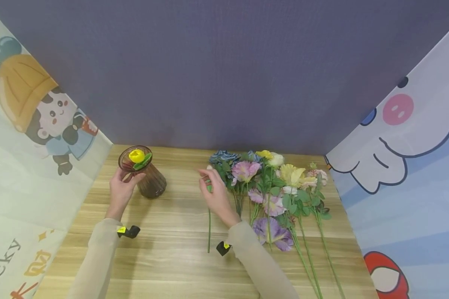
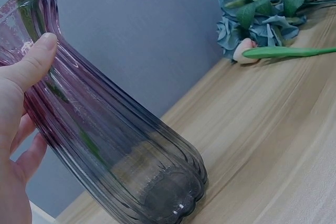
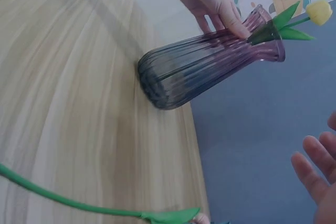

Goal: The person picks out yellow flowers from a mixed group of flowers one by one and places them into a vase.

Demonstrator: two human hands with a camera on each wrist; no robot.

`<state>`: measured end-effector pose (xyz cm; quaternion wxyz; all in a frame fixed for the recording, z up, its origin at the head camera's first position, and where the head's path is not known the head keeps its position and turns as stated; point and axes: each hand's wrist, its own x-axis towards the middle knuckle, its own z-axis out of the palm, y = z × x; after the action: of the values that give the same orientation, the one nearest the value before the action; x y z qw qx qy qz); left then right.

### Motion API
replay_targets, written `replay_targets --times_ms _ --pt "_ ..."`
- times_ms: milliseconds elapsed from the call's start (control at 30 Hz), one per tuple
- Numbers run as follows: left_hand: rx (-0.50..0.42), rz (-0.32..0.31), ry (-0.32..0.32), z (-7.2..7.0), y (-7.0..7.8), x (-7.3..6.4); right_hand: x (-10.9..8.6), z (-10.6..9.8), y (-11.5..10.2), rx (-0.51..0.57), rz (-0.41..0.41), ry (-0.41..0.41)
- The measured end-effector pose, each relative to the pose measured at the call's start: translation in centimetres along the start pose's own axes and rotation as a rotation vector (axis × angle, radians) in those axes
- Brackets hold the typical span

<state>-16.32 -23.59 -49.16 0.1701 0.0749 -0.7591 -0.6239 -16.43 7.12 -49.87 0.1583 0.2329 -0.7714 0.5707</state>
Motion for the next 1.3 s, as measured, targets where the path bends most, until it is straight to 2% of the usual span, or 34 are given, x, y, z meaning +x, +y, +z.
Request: replay_targets --times_ms 233,367,467,533,800,1067,1300 --pt "0.004 -0.001 -0.004 0.0 0.0 0.0 -1.2 -1.0 1.3 -0.038 -0.001 0.024" --pt "0.005 -0.004 -0.005 -0.1 0.2 -0.1 -1.8 -1.6 2.0 -0.053 -0.017 0.061" --pt "0.005 -0.004 -0.003 -0.1 0.1 0.0 -2.3 -2.2 2.4 -0.044 0.002 0.095" --pt "0.003 -0.003 0.0 -0.1 -0.1 0.1 -2.6 -2.8 2.7 -0.036 0.022 0.118" --pt "-0.022 -0.007 0.018 -0.1 -3.1 1.2 -3.9 -5.1 4.0 -0.046 0.091 0.204" --pt "-0.038 0.031 0.013 -0.1 -3.3 1.1 -5.8 -7.7 5.3 -0.105 0.247 0.262" --pt "-0.046 0.0 0.021 0.0 -3.3 1.1 -7.5 -10.2 7.1 -0.167 0.257 0.342"
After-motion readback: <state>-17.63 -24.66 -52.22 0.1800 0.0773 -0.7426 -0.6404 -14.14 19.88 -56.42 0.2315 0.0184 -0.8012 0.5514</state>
